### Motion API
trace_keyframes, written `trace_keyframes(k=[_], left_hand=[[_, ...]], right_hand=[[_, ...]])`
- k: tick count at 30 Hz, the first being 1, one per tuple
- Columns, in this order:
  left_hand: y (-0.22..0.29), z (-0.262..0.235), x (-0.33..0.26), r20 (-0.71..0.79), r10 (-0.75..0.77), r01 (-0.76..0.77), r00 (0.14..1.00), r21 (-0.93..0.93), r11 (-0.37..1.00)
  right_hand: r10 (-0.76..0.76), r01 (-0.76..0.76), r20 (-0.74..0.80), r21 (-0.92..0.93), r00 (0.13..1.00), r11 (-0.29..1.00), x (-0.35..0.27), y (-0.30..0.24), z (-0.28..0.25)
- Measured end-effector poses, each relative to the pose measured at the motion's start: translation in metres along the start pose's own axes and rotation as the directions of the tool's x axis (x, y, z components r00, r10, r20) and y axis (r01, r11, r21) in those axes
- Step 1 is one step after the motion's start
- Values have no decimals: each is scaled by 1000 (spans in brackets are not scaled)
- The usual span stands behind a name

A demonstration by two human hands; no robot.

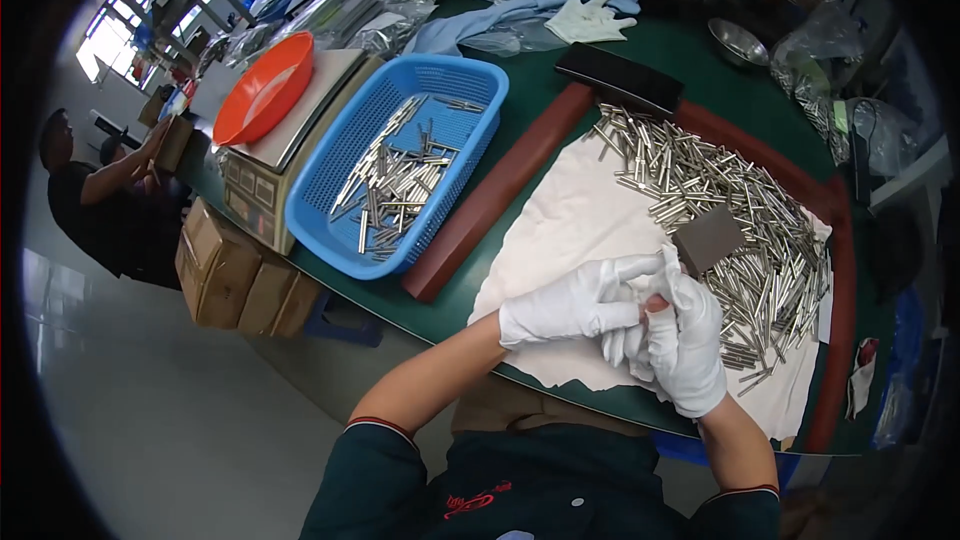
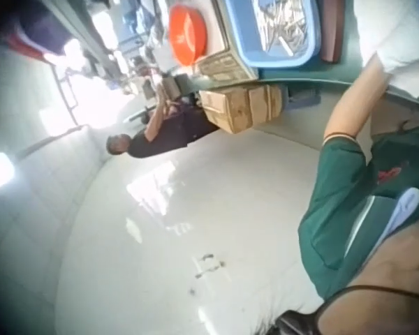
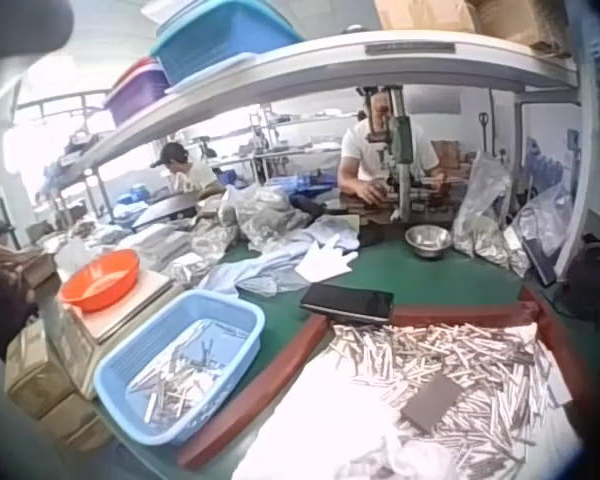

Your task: Inspecting small metal rods, wiping them with a cleaning cloth, and using a sharpening stone to deburr or polish them.

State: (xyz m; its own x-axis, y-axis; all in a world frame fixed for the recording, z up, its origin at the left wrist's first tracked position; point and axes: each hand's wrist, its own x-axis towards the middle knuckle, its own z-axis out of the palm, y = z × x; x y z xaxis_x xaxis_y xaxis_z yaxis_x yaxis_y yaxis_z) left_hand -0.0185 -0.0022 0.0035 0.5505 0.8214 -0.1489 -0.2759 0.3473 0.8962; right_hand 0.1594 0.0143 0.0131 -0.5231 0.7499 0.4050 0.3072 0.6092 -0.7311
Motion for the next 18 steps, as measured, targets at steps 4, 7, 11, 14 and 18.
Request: trace_keyframes(k=[4, 7, 11, 14, 18], left_hand=[[16, 15, -15, -122, 39, -26, 992, 112, 993], [7, 11, -20, -171, 108, -99, 979, 60, 993], [-6, 27, -23, -211, 676, -425, 706, 638, 642], [2, 40, -36, -398, 458, -145, 795, 608, 780], [-6, 44, -38, -473, 417, -87, 776, 575, 813]], right_hand=[[325, -389, 275, 226, 905, 893, -15, 0, 1], [178, -224, 213, 215, 961, 951, -10, -11, 0], [161, -214, 226, 238, 961, 947, -10, -8, -1], [-7, -10, 78, 214, 997, 977, -10, 0, 6], [128, -157, 141, 213, 982, 964, -7, -7, 5]])
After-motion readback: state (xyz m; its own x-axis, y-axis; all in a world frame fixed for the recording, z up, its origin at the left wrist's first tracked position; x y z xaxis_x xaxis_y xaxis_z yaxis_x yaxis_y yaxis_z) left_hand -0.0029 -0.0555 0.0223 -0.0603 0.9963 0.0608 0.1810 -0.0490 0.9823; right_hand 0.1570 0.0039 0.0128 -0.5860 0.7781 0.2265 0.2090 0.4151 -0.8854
